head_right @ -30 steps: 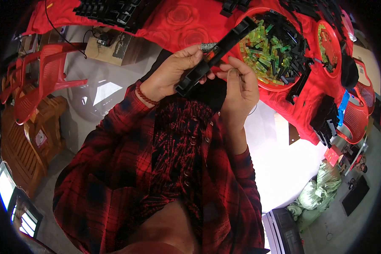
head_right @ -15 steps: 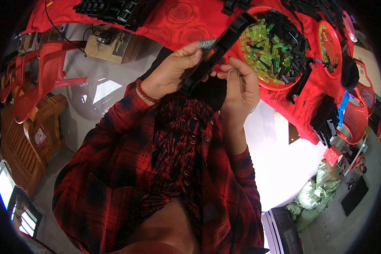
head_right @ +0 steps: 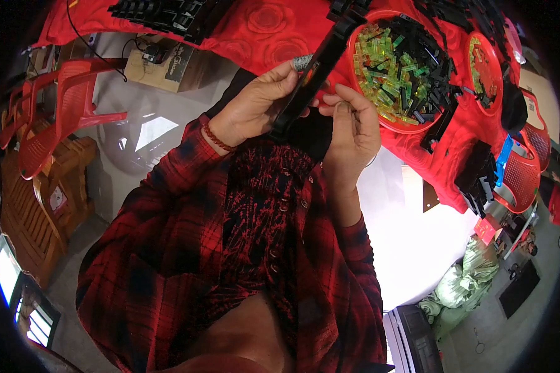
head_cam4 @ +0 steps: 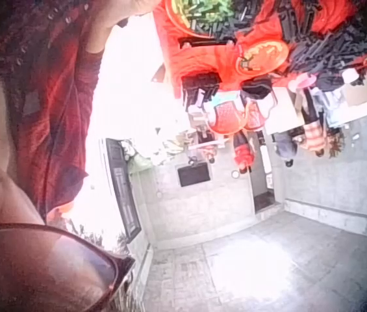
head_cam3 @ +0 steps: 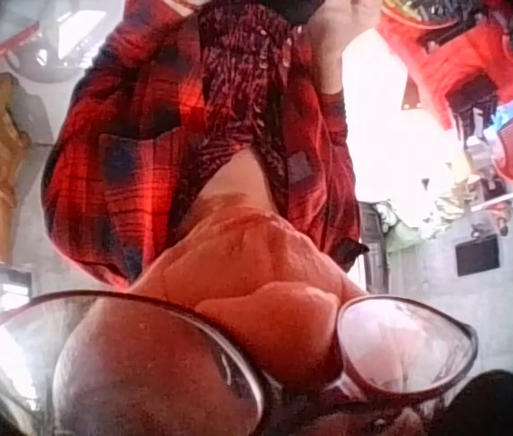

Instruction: The person assembles level components by taking small vials from a dish and inserting them into black plastic housings by hand.

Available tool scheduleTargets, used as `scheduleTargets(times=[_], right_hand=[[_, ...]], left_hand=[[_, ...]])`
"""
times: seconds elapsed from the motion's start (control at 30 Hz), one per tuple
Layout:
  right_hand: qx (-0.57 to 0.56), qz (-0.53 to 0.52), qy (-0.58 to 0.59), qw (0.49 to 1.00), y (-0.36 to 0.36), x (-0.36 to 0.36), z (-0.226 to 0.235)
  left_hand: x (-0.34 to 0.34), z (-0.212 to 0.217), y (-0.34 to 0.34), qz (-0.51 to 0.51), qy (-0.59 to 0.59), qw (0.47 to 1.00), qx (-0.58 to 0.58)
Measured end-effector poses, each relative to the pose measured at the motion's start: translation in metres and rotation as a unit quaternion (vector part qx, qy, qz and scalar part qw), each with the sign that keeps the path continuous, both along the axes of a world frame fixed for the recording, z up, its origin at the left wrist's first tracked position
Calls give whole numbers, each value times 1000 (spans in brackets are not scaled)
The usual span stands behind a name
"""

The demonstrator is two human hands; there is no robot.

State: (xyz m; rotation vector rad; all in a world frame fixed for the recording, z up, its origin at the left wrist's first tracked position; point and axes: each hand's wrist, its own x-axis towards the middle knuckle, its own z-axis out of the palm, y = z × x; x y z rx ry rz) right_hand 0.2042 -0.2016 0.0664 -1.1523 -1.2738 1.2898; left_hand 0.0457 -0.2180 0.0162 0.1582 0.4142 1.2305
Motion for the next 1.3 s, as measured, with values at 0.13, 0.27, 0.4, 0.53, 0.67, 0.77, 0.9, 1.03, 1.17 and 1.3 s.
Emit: scheduleTargets(times=[0.13, 0.27, 0.4, 0.53, 0.67, 0.77, 0.9, 1.03, 1.17, 1.3], right_hand=[[-1, 1, 2, 1000, -1, -1, 2], [4, 7, 6, 1000, -2, -1, 0], [48, -24, -24, 998, -6, -7, -2], [149, -9, -129, 980, -5, -12, -2], [219, 13, -171, 961, -3, -11, -4], [214, 25, -167, 962, -5, -11, -3], [190, 16, -148, 970, -8, -10, -2], [155, -5, -111, 982, -12, -10, -2], [144, -6, -94, 985, -12, -9, -4], [151, -6, -118, 981, -12, -9, -3]], left_hand=[[1, -2, -1, 4, -15, 1000, -4], [2, -5, -1, 4, -44, 999, -4], [3, -3, -1, -2, -51, 999, -9], [4, -5, -3, 2, -62, 998, -15], [5, -5, -2, 10, -77, 997, -9], [4, -8, -2, 3, -90, 996, 15], [2, -7, -4, -21, -83, 995, 40], [2, -9, -6, -28, -79, 996, 40], [2, -9, -6, -28, -71, 996, 34], [2, -14, -3, -10, -72, 997, 9]])
